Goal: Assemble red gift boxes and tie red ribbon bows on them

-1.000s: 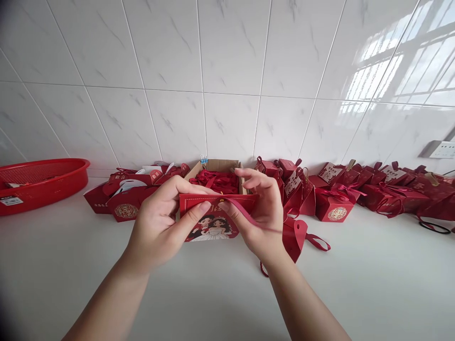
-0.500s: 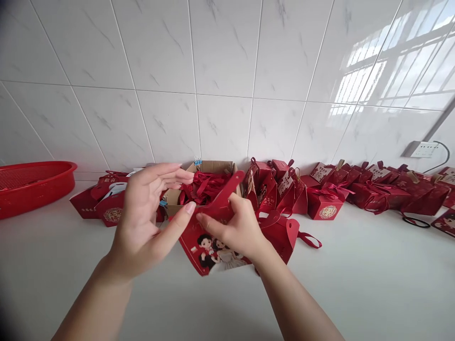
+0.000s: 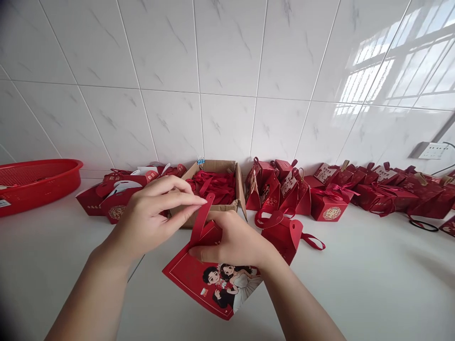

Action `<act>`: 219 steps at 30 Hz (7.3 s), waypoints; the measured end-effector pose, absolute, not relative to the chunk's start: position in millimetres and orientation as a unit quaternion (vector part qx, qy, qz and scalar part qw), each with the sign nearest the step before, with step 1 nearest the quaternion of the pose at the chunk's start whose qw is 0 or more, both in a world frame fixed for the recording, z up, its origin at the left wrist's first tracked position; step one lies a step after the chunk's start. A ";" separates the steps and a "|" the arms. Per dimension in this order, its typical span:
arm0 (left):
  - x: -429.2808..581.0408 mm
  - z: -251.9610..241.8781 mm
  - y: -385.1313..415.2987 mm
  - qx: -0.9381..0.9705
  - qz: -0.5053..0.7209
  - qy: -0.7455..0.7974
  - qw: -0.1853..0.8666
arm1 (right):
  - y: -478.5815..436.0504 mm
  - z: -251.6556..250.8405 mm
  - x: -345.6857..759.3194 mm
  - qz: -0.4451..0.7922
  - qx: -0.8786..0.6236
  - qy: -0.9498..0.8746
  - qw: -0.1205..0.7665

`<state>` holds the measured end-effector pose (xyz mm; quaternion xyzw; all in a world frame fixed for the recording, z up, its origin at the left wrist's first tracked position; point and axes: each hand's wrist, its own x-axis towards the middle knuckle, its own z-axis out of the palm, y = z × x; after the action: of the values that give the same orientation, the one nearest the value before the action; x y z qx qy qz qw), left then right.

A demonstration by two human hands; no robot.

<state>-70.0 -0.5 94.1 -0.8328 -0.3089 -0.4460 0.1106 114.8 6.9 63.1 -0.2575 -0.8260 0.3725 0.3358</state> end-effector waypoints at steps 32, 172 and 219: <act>-63.8 102.5 -33.1 -0.830 -0.467 -0.278 -0.130 | 3.5 62.0 128.3 0.116 -0.070 -0.816 0.562; -47.6 87.7 -23.5 -0.822 -0.439 -0.323 -0.165 | -7.0 68.3 136.2 0.201 -0.252 -0.767 0.555; -42.0 88.6 -8.2 -0.761 -0.448 -0.386 -0.267 | 2.9 71.3 124.7 0.297 -0.235 -0.668 0.640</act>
<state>-42.0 -8.2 88.6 -0.7608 -0.3860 -0.4481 -0.2673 124.7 2.9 71.3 -0.2354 -0.6682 0.2970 0.6402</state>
